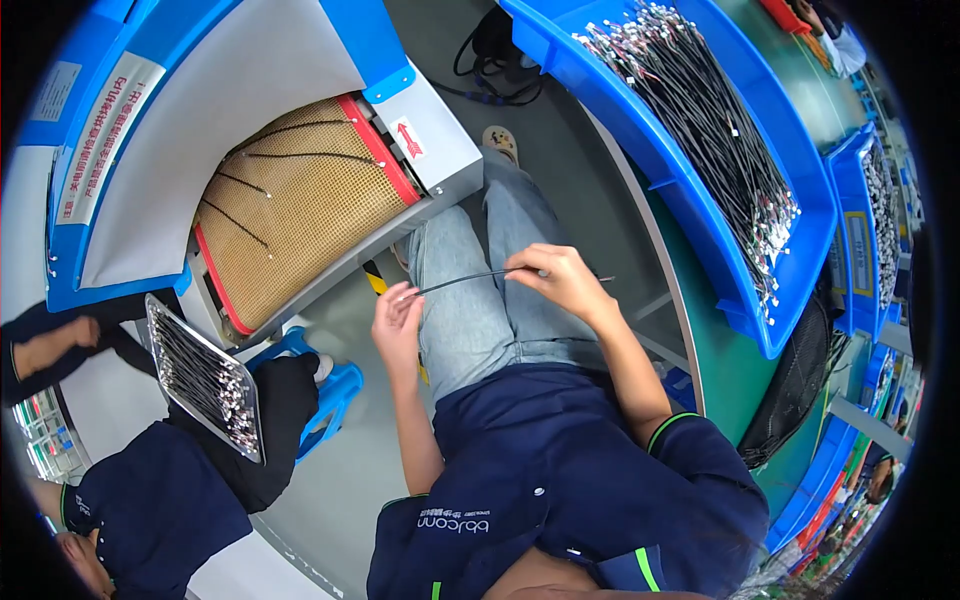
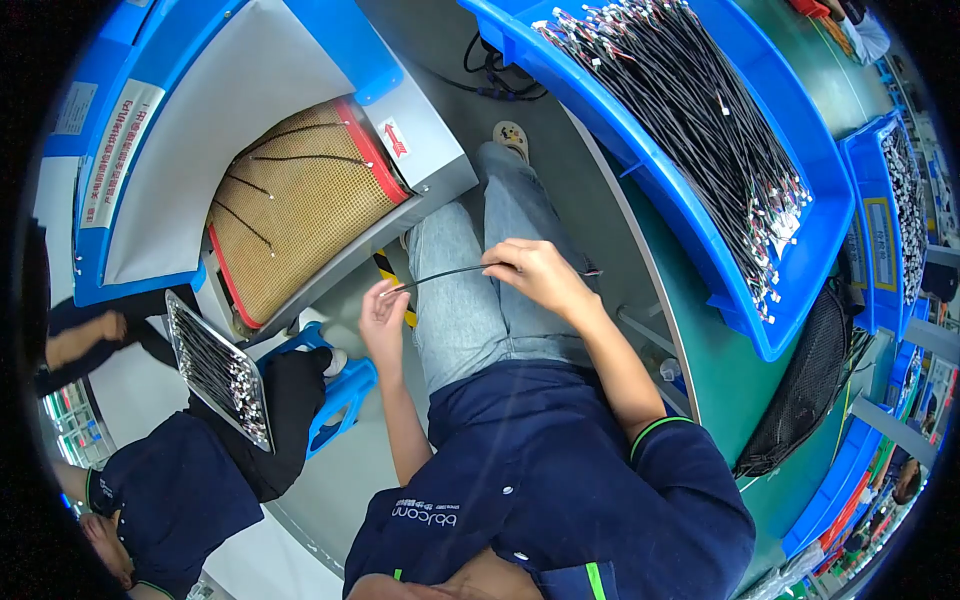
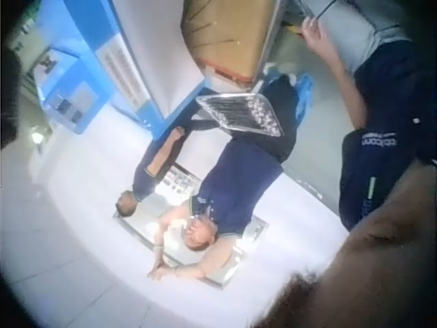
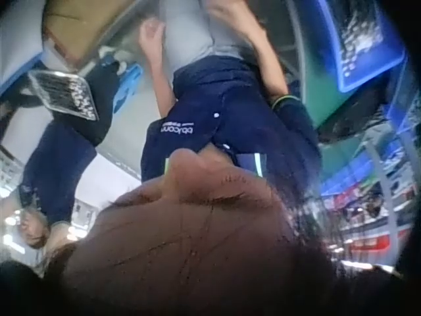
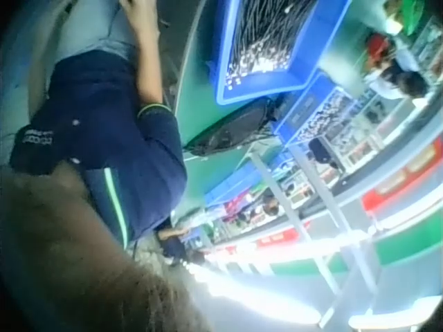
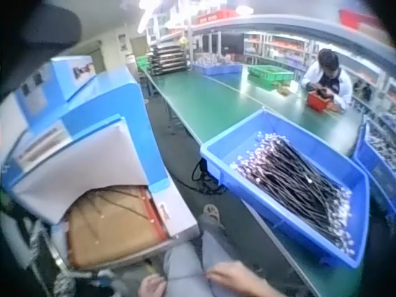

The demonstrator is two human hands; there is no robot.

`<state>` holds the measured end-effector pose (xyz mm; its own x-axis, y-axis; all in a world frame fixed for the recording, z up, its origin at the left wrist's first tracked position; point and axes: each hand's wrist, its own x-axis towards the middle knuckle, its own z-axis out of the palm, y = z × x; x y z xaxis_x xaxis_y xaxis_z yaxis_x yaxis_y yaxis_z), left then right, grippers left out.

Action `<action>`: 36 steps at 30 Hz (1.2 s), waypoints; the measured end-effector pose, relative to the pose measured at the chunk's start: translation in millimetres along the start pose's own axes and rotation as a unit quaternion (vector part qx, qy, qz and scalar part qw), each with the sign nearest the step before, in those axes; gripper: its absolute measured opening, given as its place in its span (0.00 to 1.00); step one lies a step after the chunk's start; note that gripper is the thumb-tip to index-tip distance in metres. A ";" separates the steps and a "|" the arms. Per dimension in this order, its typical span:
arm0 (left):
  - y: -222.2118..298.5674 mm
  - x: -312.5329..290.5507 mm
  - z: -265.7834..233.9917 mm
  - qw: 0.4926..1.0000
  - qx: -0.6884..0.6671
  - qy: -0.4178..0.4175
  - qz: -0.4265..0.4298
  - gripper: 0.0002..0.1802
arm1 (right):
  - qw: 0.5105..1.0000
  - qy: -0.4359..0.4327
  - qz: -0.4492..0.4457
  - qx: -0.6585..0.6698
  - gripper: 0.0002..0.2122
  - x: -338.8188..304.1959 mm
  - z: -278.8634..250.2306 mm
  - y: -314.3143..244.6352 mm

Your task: The person places black wires into a machine for processing by hand.

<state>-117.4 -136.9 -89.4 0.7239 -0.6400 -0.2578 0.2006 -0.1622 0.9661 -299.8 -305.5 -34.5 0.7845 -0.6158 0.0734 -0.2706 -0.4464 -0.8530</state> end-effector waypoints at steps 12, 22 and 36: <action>-19.4 -18.8 35.8 0.941 -0.327 -0.012 -0.086 0.08 | 0.991 -0.047 -0.042 -0.121 0.06 6.5 8.5 -10.2; -29.1 -7.9 5.7 0.945 -0.314 0.075 -0.051 0.08 | 0.998 -0.025 0.048 -0.035 0.06 -1.0 -5.8 3.1; -24.3 -13.1 2.3 0.944 -0.318 0.079 -0.030 0.08 | 0.995 0.069 -0.067 -0.029 0.04 -2.7 -0.5 5.8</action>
<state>-133.3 -126.4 -109.5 0.7780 -0.5163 -0.3581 0.5638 0.3220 0.7606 -303.8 -306.7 -39.4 0.7326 -0.6297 0.2584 -0.2035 -0.5650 -0.7996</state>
